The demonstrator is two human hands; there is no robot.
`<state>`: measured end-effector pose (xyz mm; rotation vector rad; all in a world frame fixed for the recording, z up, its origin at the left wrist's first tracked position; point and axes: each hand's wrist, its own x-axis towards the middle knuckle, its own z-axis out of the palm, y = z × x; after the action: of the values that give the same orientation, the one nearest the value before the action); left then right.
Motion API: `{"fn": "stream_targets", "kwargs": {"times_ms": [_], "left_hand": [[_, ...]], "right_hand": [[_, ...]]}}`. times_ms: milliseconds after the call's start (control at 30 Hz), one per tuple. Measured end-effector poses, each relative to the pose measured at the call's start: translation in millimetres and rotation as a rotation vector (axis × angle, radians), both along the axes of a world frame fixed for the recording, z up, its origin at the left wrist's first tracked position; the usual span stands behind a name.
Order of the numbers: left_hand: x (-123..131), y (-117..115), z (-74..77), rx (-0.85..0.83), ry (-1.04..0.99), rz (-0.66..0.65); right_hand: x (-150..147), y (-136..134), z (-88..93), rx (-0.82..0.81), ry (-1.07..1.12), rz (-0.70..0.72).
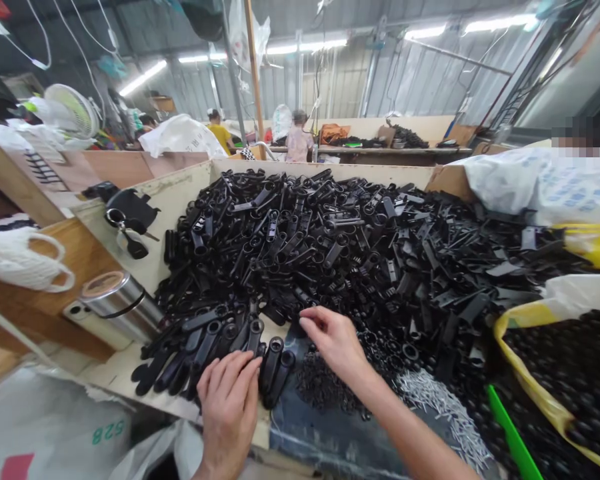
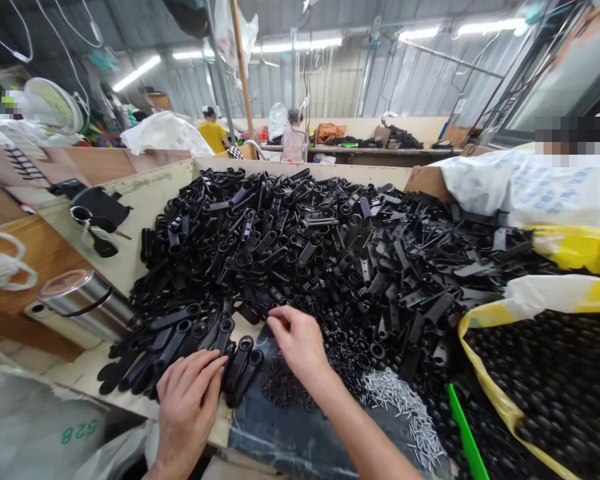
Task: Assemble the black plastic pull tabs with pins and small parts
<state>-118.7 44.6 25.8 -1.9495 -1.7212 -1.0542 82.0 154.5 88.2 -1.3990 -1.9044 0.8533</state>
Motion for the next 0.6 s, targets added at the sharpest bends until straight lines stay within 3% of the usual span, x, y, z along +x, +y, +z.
{"fn": "stream_targets", "kwargs": {"times_ms": [100, 300, 433, 600], "left_hand": [[-1, -1, 0.4, 0.019, -0.003, 0.017], [-5, 2, 2.4, 0.056, 0.026, -0.003], [-5, -2, 3.5, 0.063, 0.02, 0.006], [4, 1, 12.2, 0.076, -0.013, -0.059]], "right_hand": [[6, 18, 3.9, 0.089, -0.205, -0.008], [-21, 30, 1.6, 0.165, -0.48, 0.051], [-14, 28, 5.9, 0.208, -0.406, 0.1], [41, 23, 11.9, 0.218, -0.146, 0.042]]}}
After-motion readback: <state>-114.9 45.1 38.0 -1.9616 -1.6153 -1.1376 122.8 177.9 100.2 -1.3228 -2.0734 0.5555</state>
